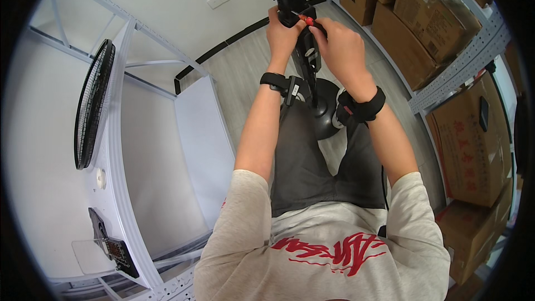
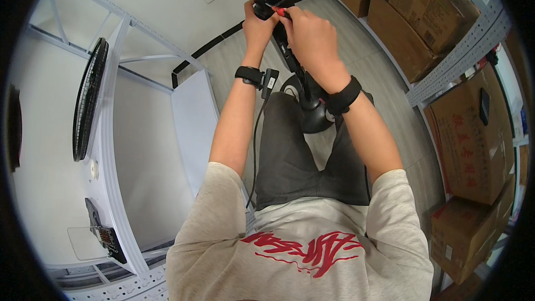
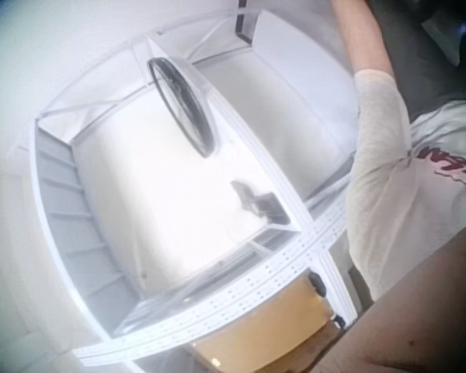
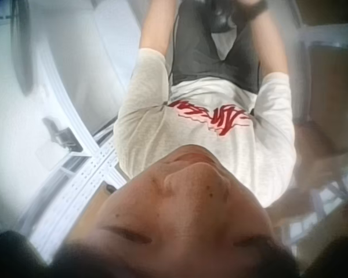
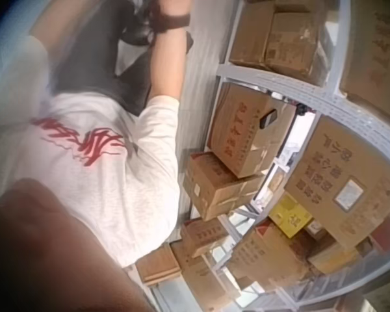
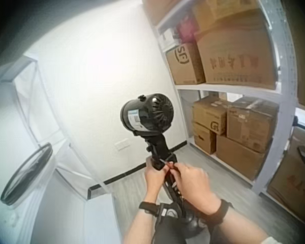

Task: The person sits on the floor and uses a screwdriver to tighten screws on the base and neck of a black pedestal fan. They then attach the fan head to the stand and place the front protective grill onto the fan.

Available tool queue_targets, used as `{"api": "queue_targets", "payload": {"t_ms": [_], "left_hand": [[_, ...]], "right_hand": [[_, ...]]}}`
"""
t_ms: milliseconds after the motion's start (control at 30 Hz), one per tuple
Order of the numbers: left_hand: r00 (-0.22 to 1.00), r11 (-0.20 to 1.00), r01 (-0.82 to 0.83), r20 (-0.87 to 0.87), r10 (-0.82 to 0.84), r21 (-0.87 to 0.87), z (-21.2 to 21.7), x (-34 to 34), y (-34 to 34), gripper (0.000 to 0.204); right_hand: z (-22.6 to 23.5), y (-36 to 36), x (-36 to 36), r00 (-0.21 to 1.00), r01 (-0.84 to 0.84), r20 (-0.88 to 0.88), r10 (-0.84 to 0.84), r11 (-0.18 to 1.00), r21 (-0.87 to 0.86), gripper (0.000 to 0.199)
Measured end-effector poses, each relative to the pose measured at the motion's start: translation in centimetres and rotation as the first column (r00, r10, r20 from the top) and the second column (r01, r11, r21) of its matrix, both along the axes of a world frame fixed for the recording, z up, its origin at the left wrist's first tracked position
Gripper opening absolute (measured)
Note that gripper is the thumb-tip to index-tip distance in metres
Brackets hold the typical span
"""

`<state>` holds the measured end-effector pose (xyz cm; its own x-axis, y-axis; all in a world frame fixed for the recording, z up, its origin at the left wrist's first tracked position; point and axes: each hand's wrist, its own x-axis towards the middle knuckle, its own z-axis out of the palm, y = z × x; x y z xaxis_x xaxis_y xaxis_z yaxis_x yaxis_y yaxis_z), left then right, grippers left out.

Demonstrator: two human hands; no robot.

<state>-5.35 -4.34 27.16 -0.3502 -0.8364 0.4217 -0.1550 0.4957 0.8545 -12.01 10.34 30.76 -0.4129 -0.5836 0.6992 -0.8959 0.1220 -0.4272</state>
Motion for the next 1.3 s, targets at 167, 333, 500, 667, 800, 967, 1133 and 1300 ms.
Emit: {"api": "queue_targets", "payload": {"t_ms": [167, 333, 500, 667, 800, 967, 1133, 1300], "left_hand": [[0.999, 0.998, -0.026, 0.02, 0.027, -0.052, -0.2, 0.0, -0.1, 0.065], [1.0, 1.0, -0.014, 0.021, 0.014, -0.022, -0.2, 0.0, -0.3, 0.066], [1.0, 1.0, -0.014, 0.011, 0.014, -0.003, -0.2, 0.0, -0.2, 0.066], [0.999, 0.998, -0.028, 0.031, 0.03, -0.057, -0.7, -0.1, -0.8, 0.071], [1.0, 0.999, -0.005, 0.013, 0.006, -0.044, -0.7, -0.1, -0.8, 0.069], [0.999, 0.999, 0.022, -0.029, -0.023, -0.024, -0.6, 0.0, -0.6, 0.071], [0.999, 0.996, 0.004, -0.043, -0.007, -0.084, -0.8, -0.2, -0.8, 0.075], [0.998, 0.998, 0.032, -0.06, -0.035, -0.054, -0.9, -0.2, -0.8, 0.075]], "right_hand": [[0.1, -0.7, -1.3, 0.936, -0.106, 0.344, 0.071, 0.991, 0.082, 0.026], [0.3, -0.2, -0.6, 0.982, -0.093, 0.163, 0.092, 0.996, -0.003, 0.027], [1.2, -0.2, 0.0, 0.997, 0.0, 0.077, -0.008, 0.994, 0.106, 0.029], [1.0, -0.8, -1.0, 0.988, -0.029, 0.155, 0.007, 0.99, 0.138, 0.027], [0.8, -0.7, -1.4, 0.955, -0.105, 0.288, 0.069, 0.988, 0.112, 0.03], [1.2, 1.1, 0.0, 0.994, 0.009, 0.106, -0.025, 0.99, 0.143, 0.027], [0.6, 2.6, -2.2, 0.995, 0.092, 0.04, -0.092, 0.996, 0.02, 0.021], [-0.1, 1.6, -3.9, 0.997, 0.06, 0.055, -0.06, 0.998, 0.001, 0.022]]}}
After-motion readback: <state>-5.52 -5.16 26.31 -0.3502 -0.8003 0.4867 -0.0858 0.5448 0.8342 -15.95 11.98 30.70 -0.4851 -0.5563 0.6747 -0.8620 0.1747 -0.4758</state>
